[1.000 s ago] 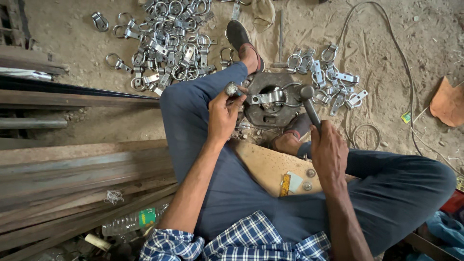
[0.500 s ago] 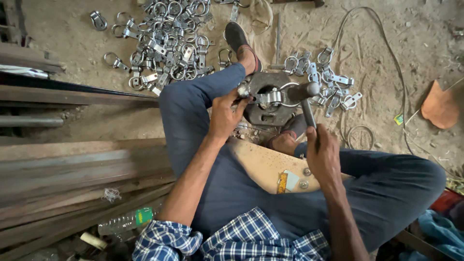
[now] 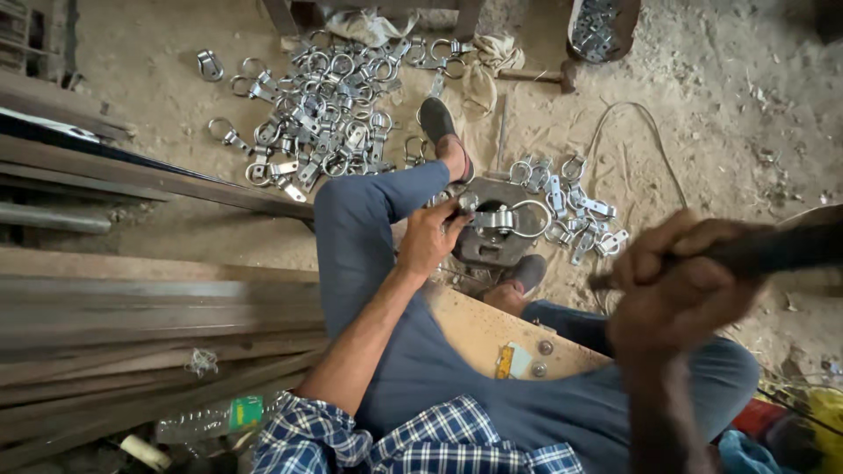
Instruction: The person assembles metal components by inserting small pins or bolts into pre-drilled holes in a circular metal frame and hammering them into place.
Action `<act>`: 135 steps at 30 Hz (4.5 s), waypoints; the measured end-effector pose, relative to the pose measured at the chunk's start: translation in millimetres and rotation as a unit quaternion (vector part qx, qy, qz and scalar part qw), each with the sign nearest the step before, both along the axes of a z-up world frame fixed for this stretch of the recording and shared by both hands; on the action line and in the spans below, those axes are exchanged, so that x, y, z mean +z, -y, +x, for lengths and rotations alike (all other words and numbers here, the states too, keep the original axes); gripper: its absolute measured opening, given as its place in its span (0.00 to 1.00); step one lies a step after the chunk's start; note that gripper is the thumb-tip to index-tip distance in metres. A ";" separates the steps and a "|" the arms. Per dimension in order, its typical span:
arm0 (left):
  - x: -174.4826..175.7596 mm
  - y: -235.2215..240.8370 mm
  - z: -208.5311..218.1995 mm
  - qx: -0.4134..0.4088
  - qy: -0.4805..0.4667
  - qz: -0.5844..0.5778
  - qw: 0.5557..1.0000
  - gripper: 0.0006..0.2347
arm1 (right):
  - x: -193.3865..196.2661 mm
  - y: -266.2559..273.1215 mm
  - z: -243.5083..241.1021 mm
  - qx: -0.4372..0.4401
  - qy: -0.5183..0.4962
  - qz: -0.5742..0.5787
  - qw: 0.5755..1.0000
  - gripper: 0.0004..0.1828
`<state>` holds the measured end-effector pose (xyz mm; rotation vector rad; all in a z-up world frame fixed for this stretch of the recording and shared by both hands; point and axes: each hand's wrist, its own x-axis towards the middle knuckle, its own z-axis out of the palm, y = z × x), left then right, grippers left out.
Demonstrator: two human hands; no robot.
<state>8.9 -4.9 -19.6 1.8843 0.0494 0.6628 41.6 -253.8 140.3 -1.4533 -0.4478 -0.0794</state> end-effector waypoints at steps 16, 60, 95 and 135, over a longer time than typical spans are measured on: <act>0.9 -2.8 -0.3 0.053 -0.011 0.025 0.998 0.08 | -122.9 28.7 -64.3 -0.034 0.092 -0.536 0.838 0.19; 0.0 -10.7 -16.5 0.138 -0.101 -0.161 0.972 0.10 | -137.4 26.8 -53.5 0.002 -0.064 -0.543 0.837 0.23; 16.0 1.3 -21.3 0.074 -0.069 -0.072 0.992 0.08 | -137.1 30.3 -54.3 0.014 -0.012 -0.534 0.845 0.22; -6.4 -1.5 -4.5 0.031 -0.006 0.063 0.998 0.07 | -29.9 17.5 2.7 0.047 -0.158 -0.117 0.979 0.20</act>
